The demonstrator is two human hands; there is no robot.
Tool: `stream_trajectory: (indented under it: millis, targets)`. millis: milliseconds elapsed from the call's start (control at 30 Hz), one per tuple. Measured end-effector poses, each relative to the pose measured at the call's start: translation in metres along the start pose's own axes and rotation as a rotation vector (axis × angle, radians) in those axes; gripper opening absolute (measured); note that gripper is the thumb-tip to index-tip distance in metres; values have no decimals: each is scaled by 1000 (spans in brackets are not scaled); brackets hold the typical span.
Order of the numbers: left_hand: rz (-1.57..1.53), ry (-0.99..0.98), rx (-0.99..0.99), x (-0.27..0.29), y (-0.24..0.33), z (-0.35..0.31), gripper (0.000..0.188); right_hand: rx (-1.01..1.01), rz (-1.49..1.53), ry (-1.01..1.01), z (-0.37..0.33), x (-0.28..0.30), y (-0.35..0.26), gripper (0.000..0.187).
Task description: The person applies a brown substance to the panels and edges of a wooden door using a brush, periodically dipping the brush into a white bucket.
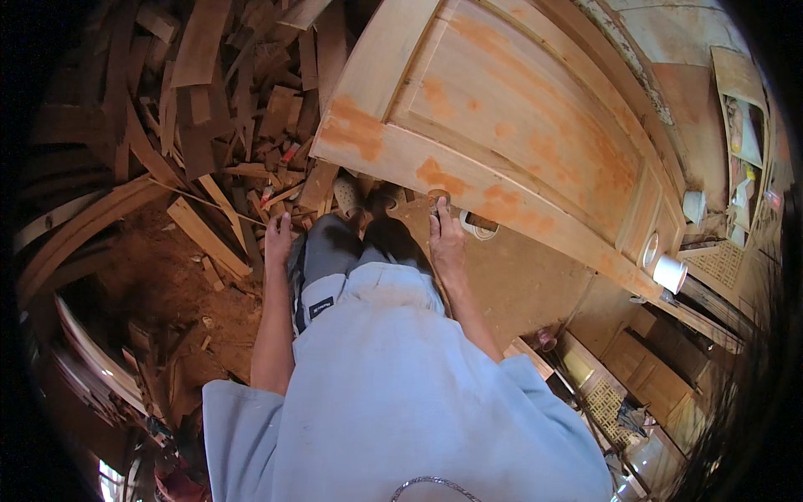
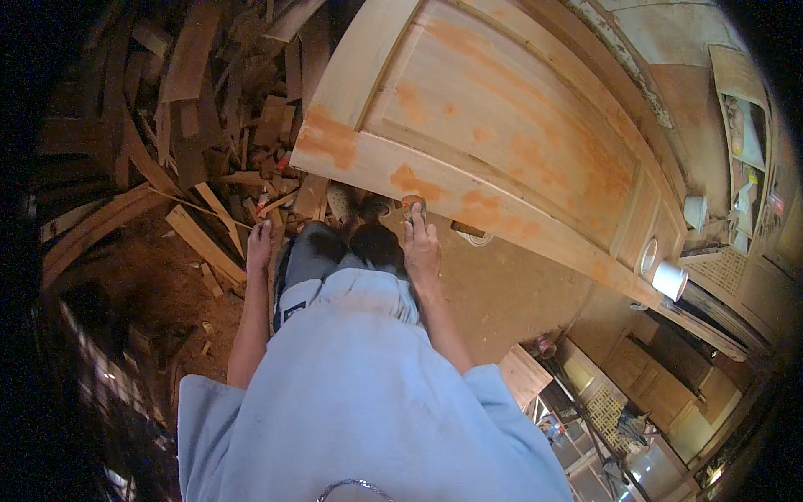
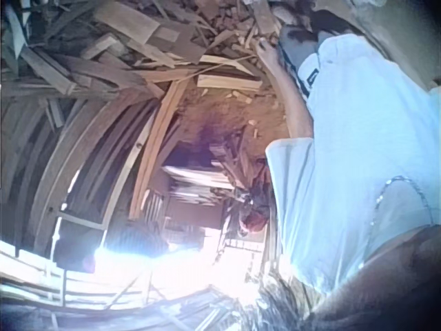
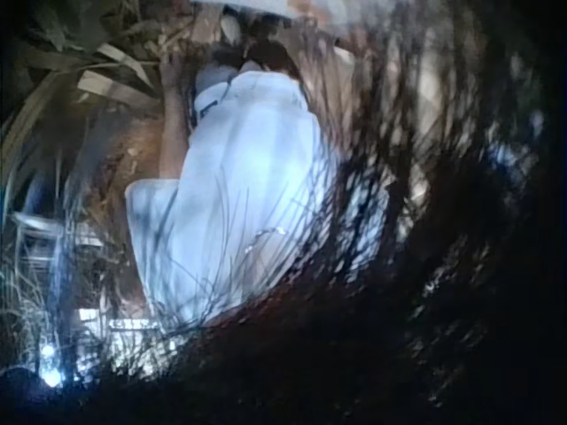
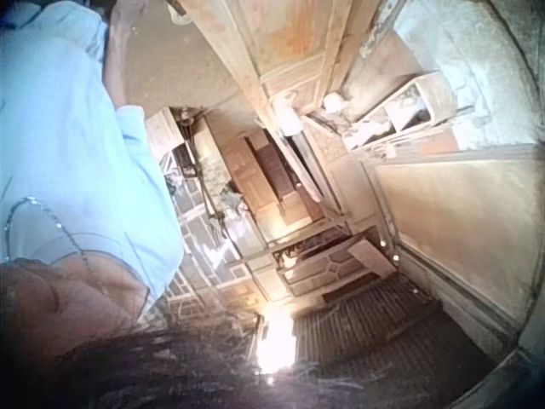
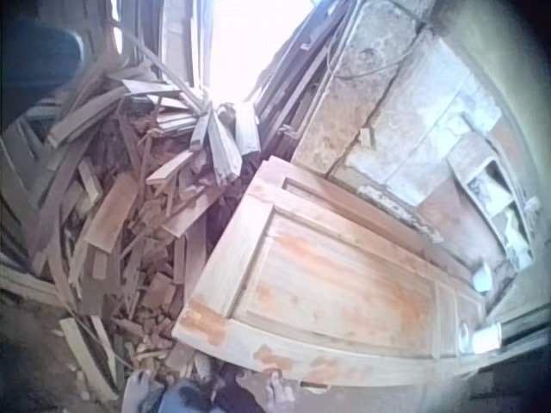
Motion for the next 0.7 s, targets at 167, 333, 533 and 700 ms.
stream_trajectory:
  millis: [167, 333, 533, 700]
  targets:
    - [-37, 63, -45, 12, -45, -2, 58, 122, 61, -9, -14, 23, 2, 44]
    - [-47, -11, 183, -11, -96, -24, 57, 301, -220, -158, 28, 32, -46, 38]
    - [-175, 107, 108, 16, -105, -35, 50, 407, -233, -335, 43, 25, -43, 30]
    - [-224, 147, 122, 36, -126, -37, 53, 307, -378, -392, 47, 51, 2, 32]
Point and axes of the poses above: each hand's wrist, its own z-axis towards the middle knuckle, its own x-axis out of the back of the hand, y = z × x, the point moved 10 cm from there along z, towards the middle knuckle, and after that the axes turned 6 degrees about -x, right-handed, at the moved point
